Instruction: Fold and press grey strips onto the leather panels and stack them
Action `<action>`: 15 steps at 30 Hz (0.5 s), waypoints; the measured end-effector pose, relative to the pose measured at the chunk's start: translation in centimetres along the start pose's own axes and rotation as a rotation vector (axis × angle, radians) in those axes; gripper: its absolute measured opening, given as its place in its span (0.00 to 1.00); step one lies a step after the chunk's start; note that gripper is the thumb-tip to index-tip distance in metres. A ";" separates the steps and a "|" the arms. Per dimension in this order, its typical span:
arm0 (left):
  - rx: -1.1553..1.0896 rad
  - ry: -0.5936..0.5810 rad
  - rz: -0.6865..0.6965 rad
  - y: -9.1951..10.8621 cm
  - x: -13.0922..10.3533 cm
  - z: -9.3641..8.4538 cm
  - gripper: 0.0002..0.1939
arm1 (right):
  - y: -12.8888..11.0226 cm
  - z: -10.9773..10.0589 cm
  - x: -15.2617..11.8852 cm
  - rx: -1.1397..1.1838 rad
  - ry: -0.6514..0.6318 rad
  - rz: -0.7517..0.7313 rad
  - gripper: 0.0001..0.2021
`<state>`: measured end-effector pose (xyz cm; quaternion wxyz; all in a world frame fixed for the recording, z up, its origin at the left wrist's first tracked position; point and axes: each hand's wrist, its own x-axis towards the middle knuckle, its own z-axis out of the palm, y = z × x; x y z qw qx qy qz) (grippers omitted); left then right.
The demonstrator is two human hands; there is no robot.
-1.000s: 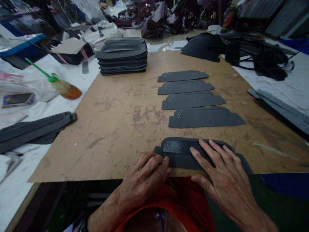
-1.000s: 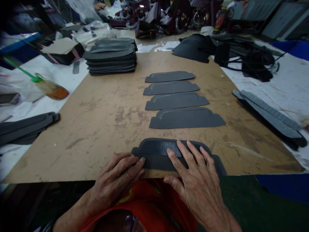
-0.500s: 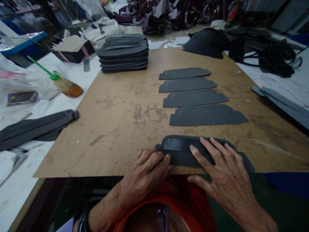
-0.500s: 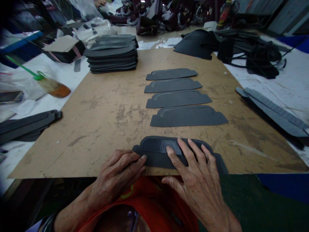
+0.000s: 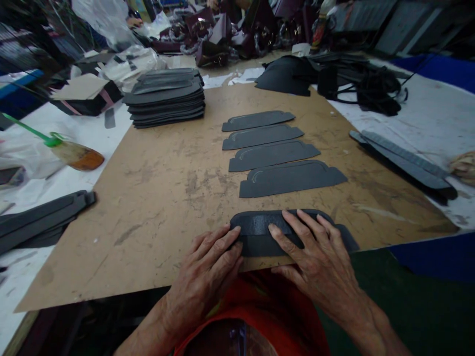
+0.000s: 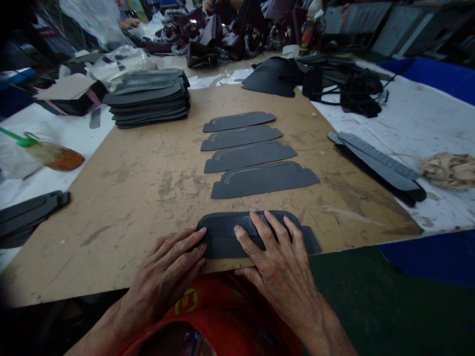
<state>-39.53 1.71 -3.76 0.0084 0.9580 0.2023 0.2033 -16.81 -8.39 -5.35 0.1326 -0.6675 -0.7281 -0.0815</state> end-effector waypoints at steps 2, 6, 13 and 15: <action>0.011 -0.023 -0.001 -0.1 -0.1 0.1 0.12 | 0.0 -0.1 0.0 0.019 -0.004 0.013 0.32; 0.023 -0.043 -0.009 -0.2 -0.3 0.3 0.14 | -0.1 -0.4 0.1 0.056 -0.009 0.042 0.30; -0.007 0.014 0.012 -0.8 -0.5 0.6 0.14 | 0.0 -1.0 0.6 0.146 -0.034 0.017 0.30; -0.014 0.010 0.016 -1.2 -0.6 0.8 0.14 | 0.8 -1.3 0.5 0.249 0.011 0.014 0.30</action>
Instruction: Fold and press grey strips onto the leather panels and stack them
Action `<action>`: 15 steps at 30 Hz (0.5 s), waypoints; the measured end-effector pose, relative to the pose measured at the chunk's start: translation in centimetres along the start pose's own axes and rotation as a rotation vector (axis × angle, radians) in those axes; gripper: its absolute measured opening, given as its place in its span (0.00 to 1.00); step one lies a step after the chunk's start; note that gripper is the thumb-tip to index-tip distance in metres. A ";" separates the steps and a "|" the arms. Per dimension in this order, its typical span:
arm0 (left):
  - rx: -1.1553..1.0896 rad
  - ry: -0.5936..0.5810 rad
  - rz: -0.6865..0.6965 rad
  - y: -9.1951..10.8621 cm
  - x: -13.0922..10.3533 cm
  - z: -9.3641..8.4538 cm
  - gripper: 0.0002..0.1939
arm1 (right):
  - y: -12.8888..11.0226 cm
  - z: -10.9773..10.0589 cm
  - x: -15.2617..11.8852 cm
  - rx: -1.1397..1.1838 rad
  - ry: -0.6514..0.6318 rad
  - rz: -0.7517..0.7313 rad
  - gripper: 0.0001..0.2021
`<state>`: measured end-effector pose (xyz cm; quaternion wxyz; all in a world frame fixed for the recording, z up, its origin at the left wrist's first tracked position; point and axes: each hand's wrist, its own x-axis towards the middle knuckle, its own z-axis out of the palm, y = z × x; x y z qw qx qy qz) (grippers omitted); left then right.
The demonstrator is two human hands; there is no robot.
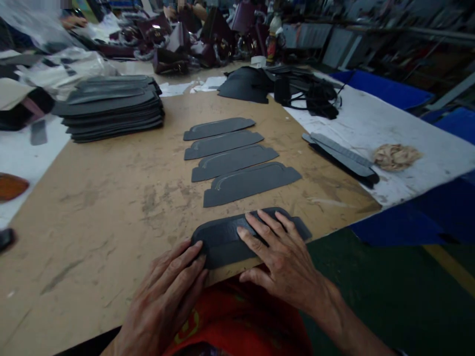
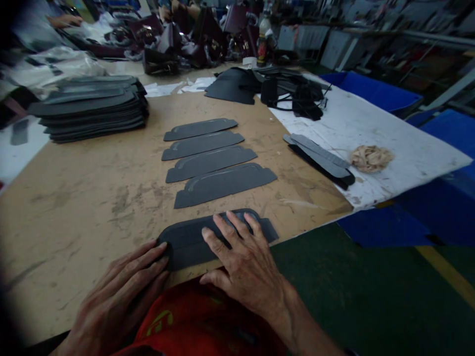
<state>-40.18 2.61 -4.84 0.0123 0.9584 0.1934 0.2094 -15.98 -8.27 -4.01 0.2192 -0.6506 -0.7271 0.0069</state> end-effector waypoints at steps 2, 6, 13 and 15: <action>0.000 -0.001 0.017 -0.3 -0.1 0.1 0.15 | 1.0 -0.6 -0.4 0.097 0.144 0.083 0.26; 0.023 0.024 0.043 -0.1 0.2 0.0 0.15 | 3.2 -1.9 -1.3 0.053 0.304 0.434 0.15; 0.009 0.079 0.046 0.6 0.8 -0.4 0.12 | 4.7 -3.7 -0.3 0.210 -0.006 0.605 0.13; 0.003 0.113 0.051 0.6 0.8 -0.3 0.11 | 4.9 -4.3 0.0 0.397 -0.066 0.642 0.12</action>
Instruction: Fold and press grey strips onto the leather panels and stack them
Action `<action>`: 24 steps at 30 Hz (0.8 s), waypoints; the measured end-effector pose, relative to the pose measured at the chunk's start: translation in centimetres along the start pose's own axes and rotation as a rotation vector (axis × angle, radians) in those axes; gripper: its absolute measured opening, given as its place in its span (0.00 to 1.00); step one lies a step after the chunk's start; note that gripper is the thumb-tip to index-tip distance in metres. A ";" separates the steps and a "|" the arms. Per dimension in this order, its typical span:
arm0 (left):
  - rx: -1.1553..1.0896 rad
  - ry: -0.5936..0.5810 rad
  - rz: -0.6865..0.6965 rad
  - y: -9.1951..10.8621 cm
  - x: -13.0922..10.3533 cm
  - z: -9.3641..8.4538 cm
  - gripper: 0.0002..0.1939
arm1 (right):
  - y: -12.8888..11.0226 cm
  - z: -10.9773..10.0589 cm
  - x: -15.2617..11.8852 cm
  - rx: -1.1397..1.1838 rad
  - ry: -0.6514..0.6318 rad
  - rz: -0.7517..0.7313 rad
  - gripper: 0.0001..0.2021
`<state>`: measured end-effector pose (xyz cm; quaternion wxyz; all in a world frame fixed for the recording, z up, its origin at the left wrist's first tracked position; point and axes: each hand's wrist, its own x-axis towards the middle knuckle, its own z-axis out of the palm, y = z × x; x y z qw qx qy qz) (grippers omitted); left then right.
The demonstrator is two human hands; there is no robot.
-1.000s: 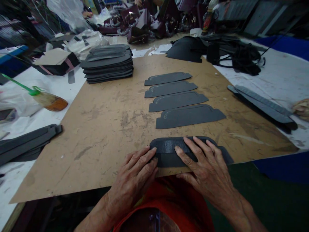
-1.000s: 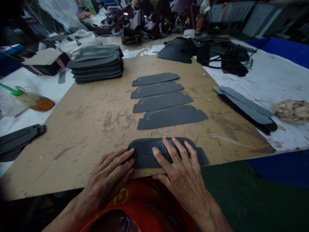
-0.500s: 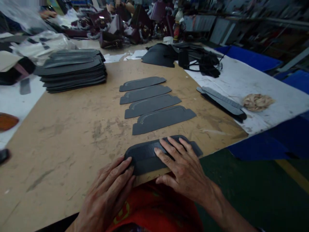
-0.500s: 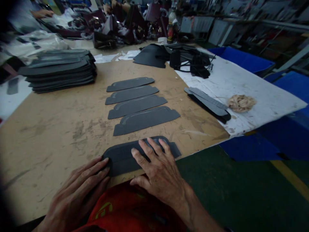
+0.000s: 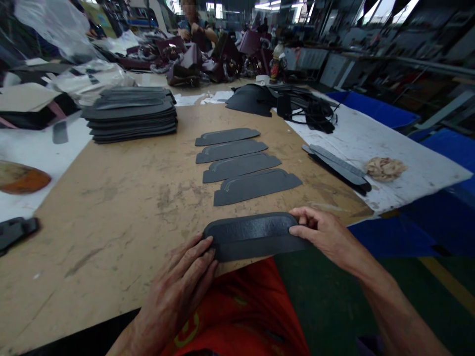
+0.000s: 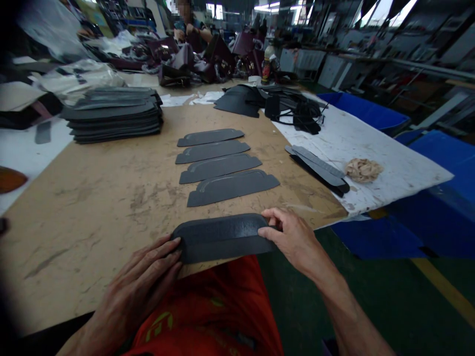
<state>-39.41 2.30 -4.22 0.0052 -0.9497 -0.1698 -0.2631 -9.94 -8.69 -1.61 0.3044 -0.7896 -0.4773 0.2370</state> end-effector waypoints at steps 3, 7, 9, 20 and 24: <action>-0.026 0.014 -0.013 0.1 -0.1 0.2 0.10 | -0.2 -0.8 0.0 0.262 -0.151 0.077 0.08; -0.116 0.041 -0.115 0.0 -0.4 0.3 0.09 | -0.6 -0.9 -0.5 0.495 -0.176 0.166 0.12; -0.200 0.107 -0.253 -0.1 -0.4 0.1 0.10 | -0.8 -0.7 -0.8 0.604 -0.173 0.210 0.15; -0.832 -0.045 -0.864 -2.7 1.4 -2.6 0.26 | -1.3 2.0 -0.4 0.607 -0.201 0.084 0.17; -0.488 -0.046 -0.837 -3.8 -0.8 -4.1 0.21 | -2.7 5.0 -0.2 0.126 0.063 -0.234 0.17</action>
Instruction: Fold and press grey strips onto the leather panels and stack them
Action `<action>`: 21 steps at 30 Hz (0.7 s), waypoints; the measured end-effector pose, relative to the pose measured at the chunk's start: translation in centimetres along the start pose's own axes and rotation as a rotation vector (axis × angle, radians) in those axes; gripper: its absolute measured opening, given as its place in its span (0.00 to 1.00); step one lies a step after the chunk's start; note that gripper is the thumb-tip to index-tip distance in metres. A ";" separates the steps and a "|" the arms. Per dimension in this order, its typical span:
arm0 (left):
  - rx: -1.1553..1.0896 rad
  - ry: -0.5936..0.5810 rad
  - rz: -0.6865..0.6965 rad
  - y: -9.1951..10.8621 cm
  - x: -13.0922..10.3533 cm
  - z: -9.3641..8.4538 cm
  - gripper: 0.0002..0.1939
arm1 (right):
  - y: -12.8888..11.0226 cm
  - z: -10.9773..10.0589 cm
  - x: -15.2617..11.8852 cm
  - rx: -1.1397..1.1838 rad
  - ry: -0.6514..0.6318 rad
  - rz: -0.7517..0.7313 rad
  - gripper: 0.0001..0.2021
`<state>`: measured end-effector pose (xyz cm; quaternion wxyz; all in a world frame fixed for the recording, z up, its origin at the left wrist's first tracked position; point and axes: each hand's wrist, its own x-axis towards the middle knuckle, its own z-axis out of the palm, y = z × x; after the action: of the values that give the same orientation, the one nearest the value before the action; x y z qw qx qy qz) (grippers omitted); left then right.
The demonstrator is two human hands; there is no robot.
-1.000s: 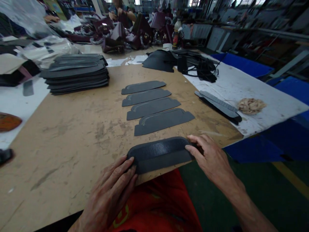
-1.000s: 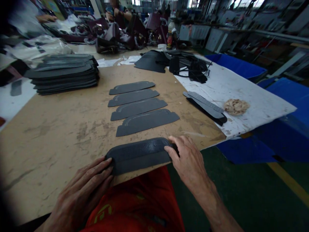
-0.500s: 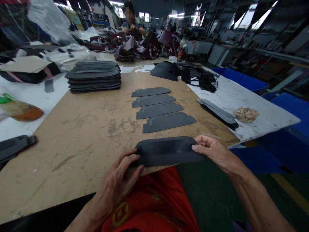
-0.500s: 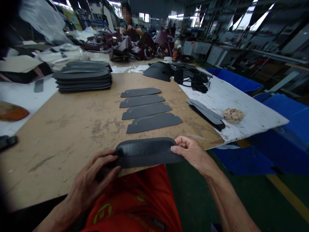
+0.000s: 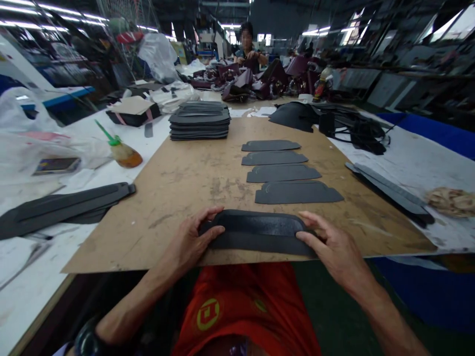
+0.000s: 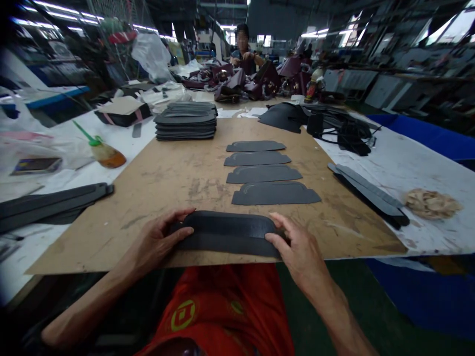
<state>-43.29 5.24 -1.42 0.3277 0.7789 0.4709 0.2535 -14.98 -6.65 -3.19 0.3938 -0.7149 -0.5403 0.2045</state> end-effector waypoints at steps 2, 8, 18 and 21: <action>0.138 0.028 0.027 -1.0 -0.6 -0.9 0.20 | -0.7 1.4 0.1 -0.193 0.010 -0.201 0.14; 0.516 0.176 0.356 -2.9 -2.1 -1.6 0.16 | -1.5 3.0 0.0 -0.517 0.006 -0.442 0.10; 0.607 -0.036 0.628 -5.3 -2.2 -2.2 0.19 | -1.9 3.3 -1.3 -0.733 0.082 -0.571 0.13; 0.611 -0.038 0.604 -4.8 -2.2 -2.3 0.19 | -1.8 3.3 -1.4 -0.761 0.114 -0.590 0.13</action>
<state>-48.59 5.57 -3.68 0.0016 0.9476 0.2689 0.1726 -18.94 -6.65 -4.00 0.1743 -0.6345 -0.7341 -0.1675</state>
